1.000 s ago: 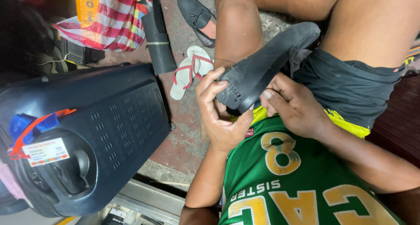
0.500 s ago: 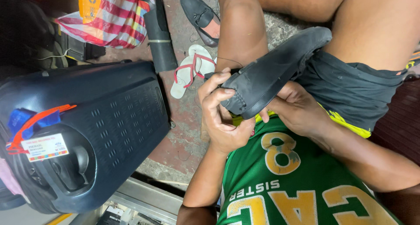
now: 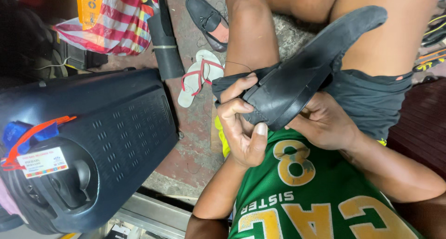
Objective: The person sits on the floor and sews a black slip-on shoe using a needle and thread. They repeatedly push the needle through the sole and pull the thread to stitch the shoe, adjusting the shoe's position as needed.
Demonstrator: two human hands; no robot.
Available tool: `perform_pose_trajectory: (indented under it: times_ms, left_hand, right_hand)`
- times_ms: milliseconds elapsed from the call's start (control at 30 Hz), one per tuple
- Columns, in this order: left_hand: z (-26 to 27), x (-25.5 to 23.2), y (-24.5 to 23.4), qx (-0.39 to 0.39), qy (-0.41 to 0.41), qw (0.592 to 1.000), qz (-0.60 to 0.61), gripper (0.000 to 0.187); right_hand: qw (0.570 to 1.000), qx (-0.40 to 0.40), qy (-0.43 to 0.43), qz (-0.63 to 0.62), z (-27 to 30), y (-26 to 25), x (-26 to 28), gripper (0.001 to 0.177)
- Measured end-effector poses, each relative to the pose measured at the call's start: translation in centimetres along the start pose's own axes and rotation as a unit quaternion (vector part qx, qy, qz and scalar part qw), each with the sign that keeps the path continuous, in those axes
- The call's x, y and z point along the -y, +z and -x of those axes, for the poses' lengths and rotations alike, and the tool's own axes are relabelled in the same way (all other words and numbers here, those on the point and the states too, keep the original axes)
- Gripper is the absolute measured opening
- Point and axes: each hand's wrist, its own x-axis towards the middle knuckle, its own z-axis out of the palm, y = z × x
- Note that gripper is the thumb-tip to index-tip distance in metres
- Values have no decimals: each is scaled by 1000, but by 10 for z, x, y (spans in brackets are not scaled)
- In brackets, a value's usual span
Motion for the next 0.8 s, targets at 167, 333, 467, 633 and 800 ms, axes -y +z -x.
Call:
perform_pose_trajectory:
  times_ms: [167, 333, 467, 633, 800]
  left_hand:
    - [-7, -3, 1, 2, 21, 999, -26, 32]
    - [-22, -11, 0, -8, 27, 999, -29, 29]
    - [-22, -13, 1, -30, -36, 998, -34, 26]
    - [-26, -17, 2, -6, -27, 999, -36, 31]
    - [-30, -19, 4, -1, -19, 999, -35, 32]
  right_hand:
    - [998, 13, -3, 57, -8, -5, 3, 16]
    - [1000, 2, 9, 8, -19, 4, 6, 11]
    - [999, -15, 27, -23, -23, 5, 3, 13]
    - [999, -18, 8, -40, -26, 3, 2, 9]
    - [997, 16, -41, -63, -30, 2, 3, 8]
